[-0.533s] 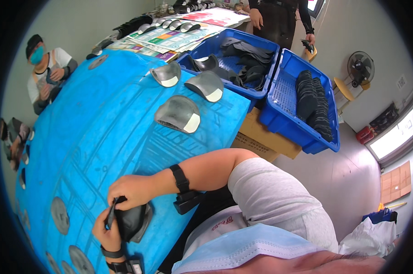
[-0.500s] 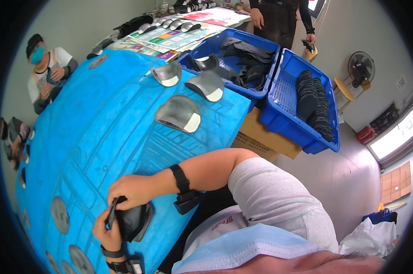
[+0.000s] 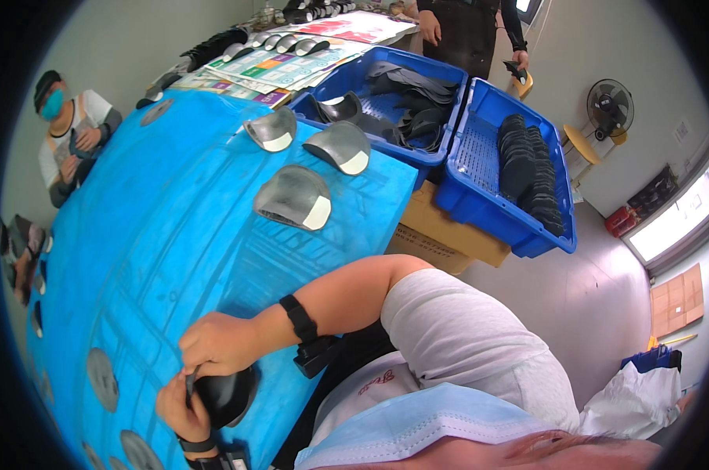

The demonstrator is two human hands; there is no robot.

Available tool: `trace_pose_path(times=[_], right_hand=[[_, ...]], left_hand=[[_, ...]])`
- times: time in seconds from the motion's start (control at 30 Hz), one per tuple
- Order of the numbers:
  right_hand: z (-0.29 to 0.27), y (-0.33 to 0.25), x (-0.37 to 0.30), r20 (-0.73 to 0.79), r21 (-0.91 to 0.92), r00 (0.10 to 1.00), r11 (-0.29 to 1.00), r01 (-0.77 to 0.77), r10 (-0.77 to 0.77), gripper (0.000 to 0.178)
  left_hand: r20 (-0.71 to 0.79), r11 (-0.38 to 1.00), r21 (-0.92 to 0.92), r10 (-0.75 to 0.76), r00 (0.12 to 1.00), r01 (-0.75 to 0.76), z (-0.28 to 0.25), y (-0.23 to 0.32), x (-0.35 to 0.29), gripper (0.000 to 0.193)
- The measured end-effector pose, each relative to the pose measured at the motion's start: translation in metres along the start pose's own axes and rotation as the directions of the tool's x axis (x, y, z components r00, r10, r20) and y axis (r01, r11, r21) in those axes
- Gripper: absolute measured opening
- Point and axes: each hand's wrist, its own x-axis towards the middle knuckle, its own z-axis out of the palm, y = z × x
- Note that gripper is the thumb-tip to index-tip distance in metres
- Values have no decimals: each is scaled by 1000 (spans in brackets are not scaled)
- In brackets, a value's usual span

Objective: The worker is assembling and aligning internal shoe components and linings at a production table.

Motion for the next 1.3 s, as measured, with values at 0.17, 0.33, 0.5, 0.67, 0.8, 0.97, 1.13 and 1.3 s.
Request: trace_pose_path(times=[0.17, 0.33, 0.5, 0.67, 0.8, 0.97, 1.13, 1.3], right_hand=[[2, -5, 1, -102, 129, 995, 992, 13, 0, 8], [7, 2, 1, -144, 192, 981, 969, 157, -130, 6], [4, 2, 1, -168, 39, 973, 985, 165, -157, 5], [5, 6, 4, -205, 84, 973, 989, 123, -103, 6], [6, 8, 4, -200, 319, 980, 946, 54, 12, 11], [-2, 12, 6, -168, 337, 985, 941, 12, 47, 12], [-12, 12, 9, -168, 345, 981, 938, -33, 96, 12], [-14, 18, 10, -161, 420, 972, 903, -90, 172, 13]], left_hand=[[-39, 999, 33, -32, 999, 33, -2, 1, -2, 26], [-7, 998, 55, -20, 1000, 21, -3, 2, -3, 26], [-20, 998, 17, 55, 998, -55, -2, 3, 4, 26], [-9, 981, -123, -153, 988, 151, -4, -9, -11, 25], [-178, 986, -135, -120, 977, 97, 10, -33, -29, 25], [-108, 890, -319, -375, 921, 325, 3, -39, -32, 26], [-80, 841, -362, -459, 885, 403, 4, -64, -47, 28], [-177, 745, -473, -603, 778, 470, 8, -73, -53, 27]])
